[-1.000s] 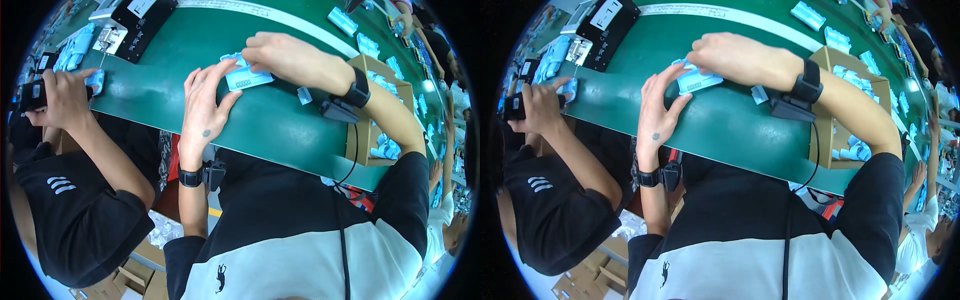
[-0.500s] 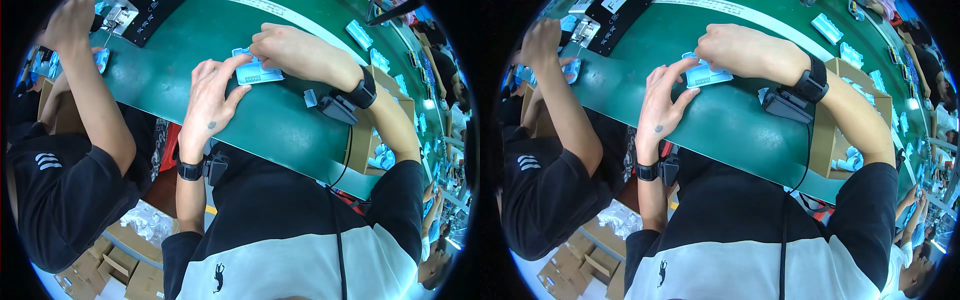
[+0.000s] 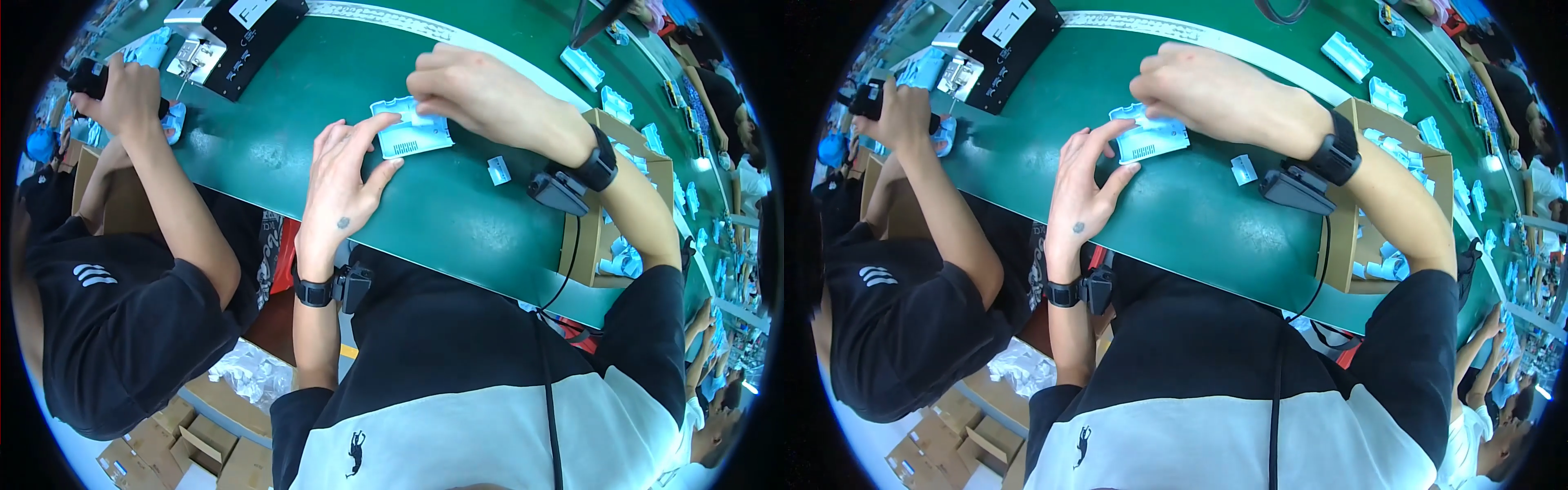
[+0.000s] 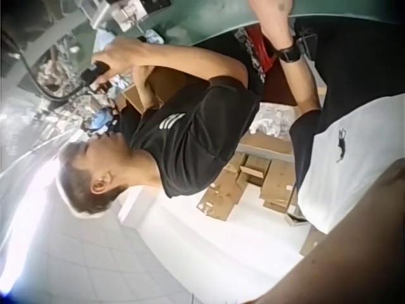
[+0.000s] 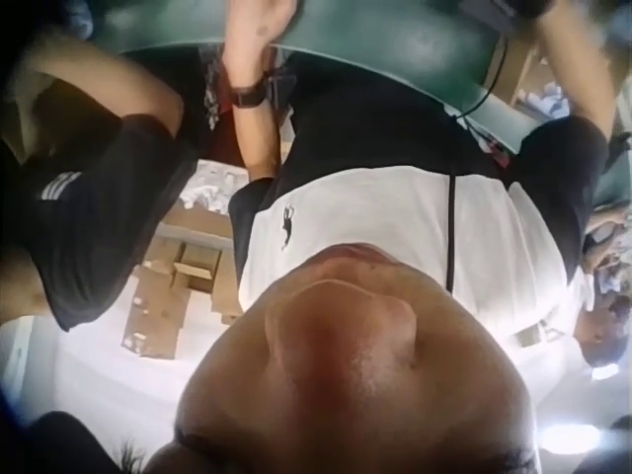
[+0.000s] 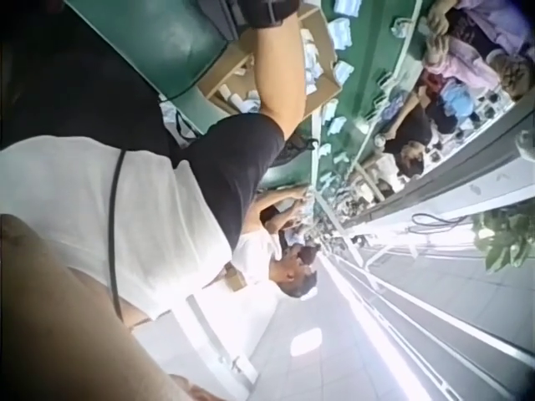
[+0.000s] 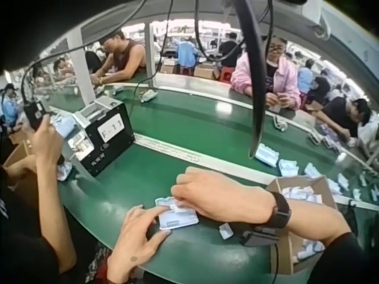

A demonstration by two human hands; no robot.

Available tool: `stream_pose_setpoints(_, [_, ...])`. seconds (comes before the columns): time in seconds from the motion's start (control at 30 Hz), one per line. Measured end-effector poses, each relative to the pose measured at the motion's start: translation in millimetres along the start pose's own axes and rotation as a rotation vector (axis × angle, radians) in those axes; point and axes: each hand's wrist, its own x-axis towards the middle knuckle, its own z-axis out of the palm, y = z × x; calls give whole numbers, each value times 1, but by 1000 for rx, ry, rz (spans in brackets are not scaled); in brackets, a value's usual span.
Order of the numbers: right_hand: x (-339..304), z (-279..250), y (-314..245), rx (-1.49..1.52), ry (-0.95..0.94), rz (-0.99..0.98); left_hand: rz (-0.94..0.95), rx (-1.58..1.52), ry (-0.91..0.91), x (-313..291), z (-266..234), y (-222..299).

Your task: The person picks up a blue plastic housing and a small blue component by hand, presses the component into the housing, and sets the assembled unit on the conveyor belt.

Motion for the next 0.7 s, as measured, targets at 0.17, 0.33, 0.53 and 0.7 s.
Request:
stream_pose_setpoints(0.17, [-6,2,-3,-48,14,-9,61,36,22,1,-4,6])
stream_pose_setpoints(0.33, [-6,9,-3,-89,15,-26,58,43,31,4,0,9])
stream_pose_setpoints(0.53, [-9,12,0,-57,-31,-25,55,38,31,3,1,13])
stream_pose_setpoints(0.7, [-9,10,-6,-39,-92,-47,69,40,41,-1,4,16])
